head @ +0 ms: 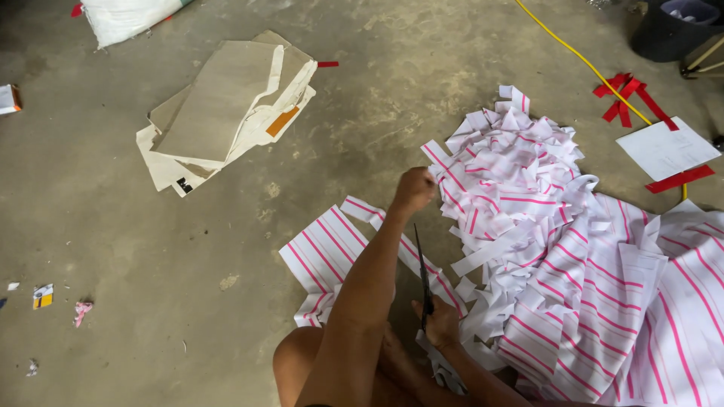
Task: Cutting a large piece of striped fabric into long thin strips using scissors
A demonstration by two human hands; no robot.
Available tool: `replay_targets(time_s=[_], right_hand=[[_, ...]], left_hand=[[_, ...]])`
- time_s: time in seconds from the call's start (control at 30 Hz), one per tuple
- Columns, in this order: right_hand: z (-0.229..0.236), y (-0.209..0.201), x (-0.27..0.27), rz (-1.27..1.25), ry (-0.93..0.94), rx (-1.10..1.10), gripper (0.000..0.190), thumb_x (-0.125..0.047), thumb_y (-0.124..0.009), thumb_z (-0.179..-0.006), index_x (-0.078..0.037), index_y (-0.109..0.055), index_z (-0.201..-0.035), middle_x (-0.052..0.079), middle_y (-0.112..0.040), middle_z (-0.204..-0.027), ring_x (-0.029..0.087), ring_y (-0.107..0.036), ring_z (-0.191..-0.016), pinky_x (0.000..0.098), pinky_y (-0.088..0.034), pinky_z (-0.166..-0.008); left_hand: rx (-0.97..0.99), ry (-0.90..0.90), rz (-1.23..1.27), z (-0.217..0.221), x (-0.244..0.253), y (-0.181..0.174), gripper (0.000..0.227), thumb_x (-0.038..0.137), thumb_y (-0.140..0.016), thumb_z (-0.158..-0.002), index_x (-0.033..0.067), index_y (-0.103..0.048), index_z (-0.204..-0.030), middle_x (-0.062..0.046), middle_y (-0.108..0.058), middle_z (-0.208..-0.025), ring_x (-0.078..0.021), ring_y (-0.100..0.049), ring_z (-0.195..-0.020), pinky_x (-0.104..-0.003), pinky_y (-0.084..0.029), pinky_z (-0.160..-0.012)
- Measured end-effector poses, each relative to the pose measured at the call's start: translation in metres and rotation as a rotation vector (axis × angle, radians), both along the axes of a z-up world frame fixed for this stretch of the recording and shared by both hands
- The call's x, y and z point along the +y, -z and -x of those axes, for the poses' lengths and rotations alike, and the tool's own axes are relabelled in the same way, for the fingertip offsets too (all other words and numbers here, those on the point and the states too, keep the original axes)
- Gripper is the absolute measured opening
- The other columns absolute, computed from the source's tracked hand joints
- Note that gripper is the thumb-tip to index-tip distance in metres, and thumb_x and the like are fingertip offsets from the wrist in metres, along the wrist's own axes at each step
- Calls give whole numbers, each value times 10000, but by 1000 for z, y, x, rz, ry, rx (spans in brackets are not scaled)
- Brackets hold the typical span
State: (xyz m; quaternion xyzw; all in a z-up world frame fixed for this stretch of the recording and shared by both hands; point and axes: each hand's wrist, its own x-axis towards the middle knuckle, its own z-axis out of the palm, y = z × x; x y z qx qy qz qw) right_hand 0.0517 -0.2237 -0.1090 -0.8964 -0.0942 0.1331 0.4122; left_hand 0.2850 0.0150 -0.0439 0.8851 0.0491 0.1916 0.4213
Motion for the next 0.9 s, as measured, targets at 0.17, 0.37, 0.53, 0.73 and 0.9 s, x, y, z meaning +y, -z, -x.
replay_targets(time_s=[0.17,0.37,0.53,0.73,0.9], right_hand=[[14,18,-7,5,5,-118,445,-471,-759,-855,-83,-574,-739,85,-647,-608,256,-630,-574,427,-455,-575],[31,25,-2,-7,126,-147,448,-510,-676,-918,-88,-555,-831,108,-655,-730,350,-654,-691,500,-465,-651],[43,21,-7,-93,142,-150,378,-394,-705,-936,-79,-525,-830,103,-611,-726,324,-598,-659,486,-454,-652],[45,11,-5,-139,140,-51,309,-401,-656,-966,-95,-620,-938,68,-694,-844,261,-679,-774,424,-523,-716],[42,18,-5,-72,133,-83,343,-450,-656,-949,-110,-612,-928,112,-728,-815,365,-700,-782,489,-501,-741]], left_hand=[[362,8,-152,44,20,3,99,60,-523,-851,50,-552,-756,-123,-608,-770,-294,-581,-723,-461,-431,-619],[726,213,-309,145,-19,5,654,278,-703,-923,76,-376,-1453,-235,-632,-1230,-386,-653,-1098,-502,-547,-850],[633,385,-292,157,-53,41,372,-5,-548,-997,120,-629,-1337,-198,-703,-1229,-340,-716,-1042,-435,-574,-855],[228,78,243,70,-35,-60,154,83,-606,-972,87,-673,-834,-68,-681,-819,-173,-662,-721,-320,-575,-604],[-115,272,-27,83,-32,-127,232,-26,-500,-659,173,-507,-777,23,-539,-650,-197,-493,-583,-379,-370,-562]])
